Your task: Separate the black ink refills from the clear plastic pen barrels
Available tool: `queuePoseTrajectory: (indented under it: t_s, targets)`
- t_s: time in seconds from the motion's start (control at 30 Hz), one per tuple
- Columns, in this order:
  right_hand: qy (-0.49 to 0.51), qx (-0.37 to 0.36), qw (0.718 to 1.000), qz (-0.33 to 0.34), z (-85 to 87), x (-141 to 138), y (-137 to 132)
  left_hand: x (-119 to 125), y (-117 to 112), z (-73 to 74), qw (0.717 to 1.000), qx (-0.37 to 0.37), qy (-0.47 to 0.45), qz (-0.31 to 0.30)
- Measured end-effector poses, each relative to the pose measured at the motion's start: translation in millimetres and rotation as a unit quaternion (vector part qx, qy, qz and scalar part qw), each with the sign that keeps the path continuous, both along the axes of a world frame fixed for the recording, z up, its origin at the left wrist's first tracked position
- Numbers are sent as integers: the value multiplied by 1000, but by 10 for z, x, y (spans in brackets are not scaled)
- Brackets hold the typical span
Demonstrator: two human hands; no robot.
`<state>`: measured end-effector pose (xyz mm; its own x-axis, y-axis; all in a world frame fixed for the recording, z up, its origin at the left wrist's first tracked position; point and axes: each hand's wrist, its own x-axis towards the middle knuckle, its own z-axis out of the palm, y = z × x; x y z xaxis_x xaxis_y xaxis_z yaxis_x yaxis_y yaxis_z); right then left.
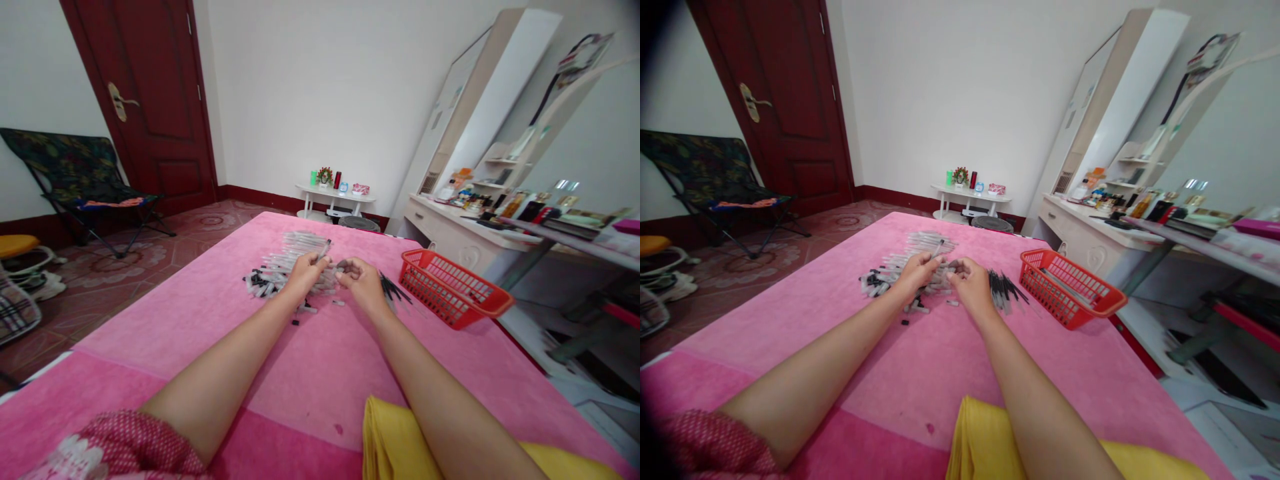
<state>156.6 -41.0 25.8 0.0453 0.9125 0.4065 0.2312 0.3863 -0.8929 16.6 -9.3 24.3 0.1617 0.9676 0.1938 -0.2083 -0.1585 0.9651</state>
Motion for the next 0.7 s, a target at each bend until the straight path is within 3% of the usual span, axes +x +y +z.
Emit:
queuePoseTrajectory:
  t_s: [0.27, 0.7]
  targets:
    - [-9, 24, 1000, -12, 12, -25, -5, -8, -75, 17, 992, 2, 119, -35]
    - [67, 55, 995, -41, 45, -5, -12, 2, -95, 32, 991, -39, 111, -65]
